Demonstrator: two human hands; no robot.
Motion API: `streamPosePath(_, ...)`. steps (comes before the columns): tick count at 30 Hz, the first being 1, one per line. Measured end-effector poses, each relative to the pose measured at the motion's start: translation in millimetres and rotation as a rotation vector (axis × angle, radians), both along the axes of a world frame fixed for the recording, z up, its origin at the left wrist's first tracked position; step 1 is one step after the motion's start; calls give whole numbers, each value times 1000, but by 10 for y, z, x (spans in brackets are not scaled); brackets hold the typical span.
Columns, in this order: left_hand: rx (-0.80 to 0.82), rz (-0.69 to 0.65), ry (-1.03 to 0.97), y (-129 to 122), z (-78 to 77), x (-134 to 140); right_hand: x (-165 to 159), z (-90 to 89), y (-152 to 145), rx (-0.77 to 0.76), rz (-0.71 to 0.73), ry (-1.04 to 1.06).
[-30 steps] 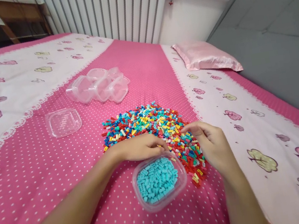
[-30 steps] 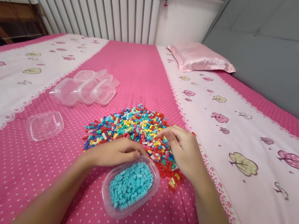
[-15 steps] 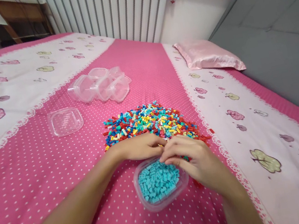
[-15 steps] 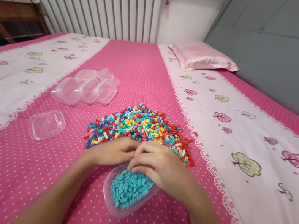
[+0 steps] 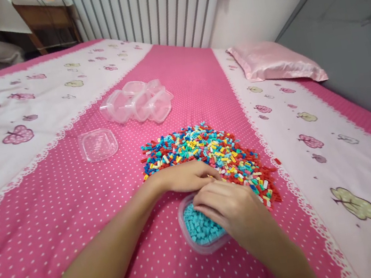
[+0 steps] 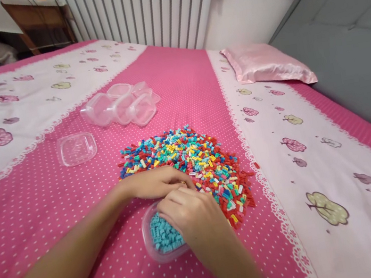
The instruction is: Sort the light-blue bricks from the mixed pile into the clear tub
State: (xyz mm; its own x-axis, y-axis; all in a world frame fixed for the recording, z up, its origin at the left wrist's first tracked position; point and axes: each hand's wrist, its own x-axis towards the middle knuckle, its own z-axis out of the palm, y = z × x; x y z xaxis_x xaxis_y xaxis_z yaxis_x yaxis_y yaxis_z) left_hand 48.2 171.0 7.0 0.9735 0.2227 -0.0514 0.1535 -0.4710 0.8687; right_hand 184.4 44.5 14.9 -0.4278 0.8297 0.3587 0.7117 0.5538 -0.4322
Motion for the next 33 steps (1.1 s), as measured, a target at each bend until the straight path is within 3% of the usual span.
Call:
streamPosePath(14, 16, -5, 0, 17, -12, 2, -152, -44, -11, 13, -44, -105)
streamPosePath(33, -22, -12, -8, 17, 5, -4, -35, 15, 0, 86, -2, -211)
